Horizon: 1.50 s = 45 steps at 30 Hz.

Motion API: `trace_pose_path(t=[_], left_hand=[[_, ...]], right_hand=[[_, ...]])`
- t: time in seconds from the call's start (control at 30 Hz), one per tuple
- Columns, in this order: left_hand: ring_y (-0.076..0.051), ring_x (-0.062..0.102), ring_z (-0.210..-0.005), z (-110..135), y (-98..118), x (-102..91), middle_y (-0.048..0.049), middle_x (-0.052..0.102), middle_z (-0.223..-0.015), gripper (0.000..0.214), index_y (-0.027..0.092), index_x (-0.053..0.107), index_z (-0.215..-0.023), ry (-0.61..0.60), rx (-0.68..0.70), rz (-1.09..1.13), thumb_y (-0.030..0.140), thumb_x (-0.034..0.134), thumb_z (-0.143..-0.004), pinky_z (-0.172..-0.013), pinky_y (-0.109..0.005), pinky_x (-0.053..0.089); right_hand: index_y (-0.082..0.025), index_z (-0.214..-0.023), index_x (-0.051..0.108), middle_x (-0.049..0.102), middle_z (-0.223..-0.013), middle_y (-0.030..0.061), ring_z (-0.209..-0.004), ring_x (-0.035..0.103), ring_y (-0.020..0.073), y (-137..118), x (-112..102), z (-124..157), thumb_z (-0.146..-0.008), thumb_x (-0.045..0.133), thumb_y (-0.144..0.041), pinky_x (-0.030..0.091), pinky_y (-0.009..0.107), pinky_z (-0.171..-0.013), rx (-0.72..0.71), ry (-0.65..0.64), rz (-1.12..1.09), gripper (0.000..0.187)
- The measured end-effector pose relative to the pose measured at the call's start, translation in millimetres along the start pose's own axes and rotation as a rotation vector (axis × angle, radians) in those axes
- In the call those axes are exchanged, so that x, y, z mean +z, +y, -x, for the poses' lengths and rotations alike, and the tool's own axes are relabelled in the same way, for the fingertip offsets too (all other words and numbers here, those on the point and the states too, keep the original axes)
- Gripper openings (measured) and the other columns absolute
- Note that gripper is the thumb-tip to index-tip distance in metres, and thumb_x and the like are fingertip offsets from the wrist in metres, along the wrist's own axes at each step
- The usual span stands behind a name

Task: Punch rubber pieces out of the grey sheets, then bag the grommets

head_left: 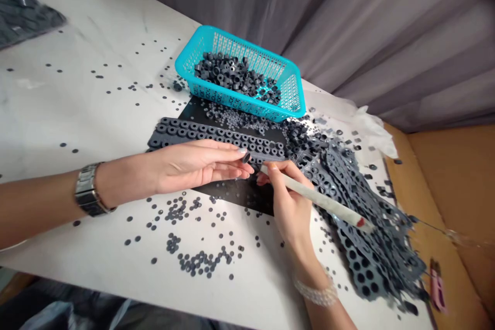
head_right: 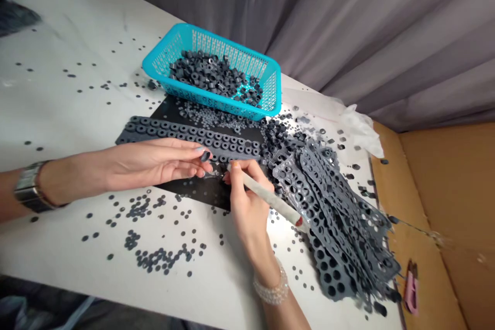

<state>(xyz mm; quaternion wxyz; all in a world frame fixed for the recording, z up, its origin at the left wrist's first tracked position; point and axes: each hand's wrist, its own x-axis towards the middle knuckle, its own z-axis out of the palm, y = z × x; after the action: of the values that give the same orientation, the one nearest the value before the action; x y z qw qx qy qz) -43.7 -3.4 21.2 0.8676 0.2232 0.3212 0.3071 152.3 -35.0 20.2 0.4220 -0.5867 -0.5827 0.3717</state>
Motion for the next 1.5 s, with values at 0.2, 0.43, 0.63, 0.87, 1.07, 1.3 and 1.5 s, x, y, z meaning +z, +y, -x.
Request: trace_pose_path(t=[0.2,0.43,0.63,0.87,1.07,1.3,1.5], left_hand=[[-0.018,0.065,-0.091,2.2,9.8,4.0,-0.0122,0.069,-0.095,0.022,0.012,0.064,-0.083,0.124,0.049,-0.127,0.002,0.046,-0.075,-0.081,-0.031,0.054],[-0.015,0.054,-0.072,5.8,10.9,12.6,-0.0022,0.059,-0.079,0.016,0.018,0.064,-0.080,0.336,0.466,-1.389,0.025,0.050,-0.082,-0.064,-0.030,0.042],[-0.021,0.056,-0.087,-1.3,-10.1,0.9,-0.0062,0.057,-0.088,0.023,0.014,0.065,-0.094,0.265,0.690,-2.008,0.020,0.043,-0.090,-0.078,-0.035,0.043],[-0.022,0.054,-0.084,-4.4,-11.9,2.6,-0.0059,0.056,-0.084,0.018,0.015,0.061,-0.085,0.272,0.759,-2.164,0.013,0.043,-0.087,-0.080,-0.036,0.043],[-0.022,0.054,-0.080,-10.2,-14.1,5.2,-0.0057,0.056,-0.078,0.016,0.017,0.058,-0.076,0.314,0.738,-2.181,0.014,0.046,-0.085,-0.073,-0.034,0.043],[-0.018,0.054,-0.077,-10.4,-9.0,-1.7,-0.0040,0.058,-0.078,0.019,0.016,0.059,-0.076,0.252,0.627,-2.012,0.013,0.044,-0.087,-0.070,-0.030,0.040],[-0.015,0.056,-0.081,-2.5,-1.1,-5.3,-0.0007,0.058,-0.081,0.020,0.018,0.062,-0.083,0.202,0.615,-1.816,0.020,0.044,-0.091,-0.076,-0.028,0.039]], right_hand=[[-0.019,-0.068,0.058,0.062,-0.066,-0.0015,-0.063,0.056,0.0139,1.7,5.2,0.4,-0.091,0.055,-0.036,0.042,0.027,-0.064,0.001,-0.053,0.007,0.029],[-0.020,-0.079,0.063,0.063,-0.068,-0.0018,-0.062,0.056,0.0134,7.2,13.3,1.9,-0.093,0.052,-0.036,0.038,0.026,-0.057,-0.017,-0.188,0.133,0.023],[-0.019,-0.079,0.063,0.065,-0.069,-0.0014,-0.059,0.055,0.0122,5.3,17.0,1.7,-0.093,0.051,-0.032,0.038,0.025,-0.057,-0.076,-0.177,0.187,0.023],[-0.018,-0.077,0.061,0.064,-0.071,0.0009,-0.058,0.054,0.0123,-2.1,18.8,3.3,-0.093,0.049,-0.028,0.038,0.026,-0.057,-0.131,-0.161,0.286,0.023],[-0.018,-0.078,0.056,0.061,-0.069,0.0013,-0.060,0.054,0.0128,1.5,23.9,8.4,-0.094,0.046,-0.021,0.039,0.026,-0.059,-0.246,-0.156,0.411,0.020],[-0.016,-0.079,0.053,0.058,-0.072,0.0060,-0.066,0.053,0.0169,9.2,34.5,9.3,-0.095,0.039,-0.017,0.040,0.029,-0.061,-0.380,-0.136,0.560,0.021],[-0.018,-0.079,0.053,0.060,-0.070,0.0032,-0.060,0.053,0.0137,3.3,31.9,7.5,-0.095,0.040,-0.018,0.038,0.027,-0.059,-0.296,-0.137,0.506,0.020]])
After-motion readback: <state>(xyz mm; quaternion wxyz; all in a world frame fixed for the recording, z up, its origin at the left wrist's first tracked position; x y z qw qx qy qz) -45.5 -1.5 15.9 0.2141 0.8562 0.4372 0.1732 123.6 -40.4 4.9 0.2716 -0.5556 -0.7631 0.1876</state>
